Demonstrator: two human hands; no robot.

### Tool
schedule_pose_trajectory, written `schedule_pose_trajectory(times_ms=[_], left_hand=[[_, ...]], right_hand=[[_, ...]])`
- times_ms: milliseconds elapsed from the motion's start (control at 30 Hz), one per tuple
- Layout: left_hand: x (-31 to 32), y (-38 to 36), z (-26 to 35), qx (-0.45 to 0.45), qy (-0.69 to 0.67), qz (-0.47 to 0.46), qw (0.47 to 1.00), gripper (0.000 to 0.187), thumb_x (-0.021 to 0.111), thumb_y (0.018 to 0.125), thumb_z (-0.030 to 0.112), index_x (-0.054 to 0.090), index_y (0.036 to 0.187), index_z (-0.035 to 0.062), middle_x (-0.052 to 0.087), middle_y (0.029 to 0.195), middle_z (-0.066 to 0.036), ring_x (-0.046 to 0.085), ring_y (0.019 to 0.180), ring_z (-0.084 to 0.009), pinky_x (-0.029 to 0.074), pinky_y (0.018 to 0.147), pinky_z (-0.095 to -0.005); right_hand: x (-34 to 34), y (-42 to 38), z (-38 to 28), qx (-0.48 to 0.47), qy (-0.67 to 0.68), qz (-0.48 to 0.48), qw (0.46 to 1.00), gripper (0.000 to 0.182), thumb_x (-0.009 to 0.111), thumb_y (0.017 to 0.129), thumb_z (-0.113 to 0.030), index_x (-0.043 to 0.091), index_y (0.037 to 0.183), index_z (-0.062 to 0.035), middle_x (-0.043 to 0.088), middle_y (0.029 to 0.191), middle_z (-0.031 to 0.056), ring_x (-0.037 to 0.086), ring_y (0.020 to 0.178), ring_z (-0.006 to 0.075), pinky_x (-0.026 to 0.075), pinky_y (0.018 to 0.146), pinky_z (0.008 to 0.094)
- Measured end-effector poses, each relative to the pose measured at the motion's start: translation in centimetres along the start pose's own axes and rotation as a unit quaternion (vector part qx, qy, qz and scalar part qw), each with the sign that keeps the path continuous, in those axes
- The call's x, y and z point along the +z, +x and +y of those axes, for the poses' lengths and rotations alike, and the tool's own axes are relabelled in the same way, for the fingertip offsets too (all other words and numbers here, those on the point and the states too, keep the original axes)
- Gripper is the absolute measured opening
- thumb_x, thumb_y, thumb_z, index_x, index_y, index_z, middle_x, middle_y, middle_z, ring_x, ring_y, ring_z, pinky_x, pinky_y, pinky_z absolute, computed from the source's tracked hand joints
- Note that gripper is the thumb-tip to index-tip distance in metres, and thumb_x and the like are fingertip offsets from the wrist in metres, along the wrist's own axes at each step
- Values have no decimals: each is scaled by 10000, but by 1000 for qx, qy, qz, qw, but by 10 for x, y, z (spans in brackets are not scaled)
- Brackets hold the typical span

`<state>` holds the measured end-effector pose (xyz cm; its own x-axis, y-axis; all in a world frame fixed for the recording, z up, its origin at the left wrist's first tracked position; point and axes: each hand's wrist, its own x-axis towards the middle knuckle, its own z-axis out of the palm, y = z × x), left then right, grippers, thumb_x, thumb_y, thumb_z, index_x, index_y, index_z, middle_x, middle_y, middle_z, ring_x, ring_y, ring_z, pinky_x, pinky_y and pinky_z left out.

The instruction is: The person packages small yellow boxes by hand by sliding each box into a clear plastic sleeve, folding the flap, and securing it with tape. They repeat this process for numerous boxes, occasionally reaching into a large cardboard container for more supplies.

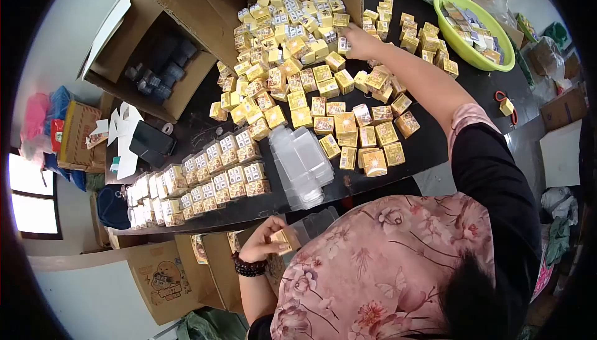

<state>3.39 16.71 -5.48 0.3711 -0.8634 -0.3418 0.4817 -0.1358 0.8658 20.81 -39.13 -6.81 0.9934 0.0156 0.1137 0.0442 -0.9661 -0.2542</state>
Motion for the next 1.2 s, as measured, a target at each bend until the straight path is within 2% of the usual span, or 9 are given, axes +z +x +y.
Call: schedule_pose_trajectory(times_ms=[133,233,333,500,667,800,867,1067,1200], left_hand=[[18,7,9,-26,-45,-54,997,555,686,756,-54,439,1251,-17,590,1144,-106,584,1050,-183,427,922,-291],[24,27,3,52,-143,-59,987,578,670,706,-89,423,1220,7,547,1199,-148,594,1064,-267,454,942,-400],[68,60,38,145,-159,27,976,590,667,711,-117,344,1161,85,546,1173,-196,596,1074,-312,481,938,-464],[111,99,60,248,398,339,815,600,737,722,7,388,1209,-17,555,1126,-182,596,1019,-289,474,881,-349],[147,106,64,377,536,339,675,677,767,702,31,422,1282,-20,515,1145,-221,549,1013,-384,459,888,-408],[156,104,65,376,540,319,683,689,772,711,38,412,1295,-15,521,1156,-204,551,1050,-356,452,916,-392],[159,104,62,344,365,312,807,695,775,729,49,397,1309,-8,526,1171,-187,531,1128,-295,428,962,-363],[157,99,64,304,199,178,915,729,770,745,47,337,1328,-18,521,1192,-157,533,1118,-207,434,955,-328],[160,97,70,331,338,205,857,736,764,748,38,318,1330,-23,520,1197,-149,550,1080,-197,447,938,-320]], right_hand=[[-49,-55,-35,120,358,23,926,592,780,720,-294,535,1128,59,575,1144,189,604,992,298,492,899,357],[-60,-110,-81,69,764,-55,640,404,619,889,-105,446,1232,20,582,1168,179,643,969,211,520,896,313],[-54,-156,-124,25,842,-91,531,354,563,942,-175,477,1225,18,629,1097,183,654,934,214,543,775,313],[-97,-230,-211,48,725,-74,683,372,601,929,-152,477,1253,-16,629,1012,102,659,830,156,512,616,253],[-96,-258,-240,27,497,89,863,349,736,827,-37,513,1096,-23,508,1039,56,622,815,79,496,603,206],[-91,-265,-232,-100,431,114,890,245,743,815,-39,579,996,-16,494,1079,71,612,799,79,499,636,213],[-94,-273,-232,-141,465,135,864,172,738,811,-34,646,956,-23,487,1097,80,600,779,91,509,685,233],[-104,-275,-229,-279,313,232,878,230,734,804,-24,703,1027,-75,507,1078,69,570,854,144,492,694,254],[-117,-275,-230,-294,285,219,886,207,737,784,-8,714,981,-69,527,1044,68,560,877,155,473,671,247]])
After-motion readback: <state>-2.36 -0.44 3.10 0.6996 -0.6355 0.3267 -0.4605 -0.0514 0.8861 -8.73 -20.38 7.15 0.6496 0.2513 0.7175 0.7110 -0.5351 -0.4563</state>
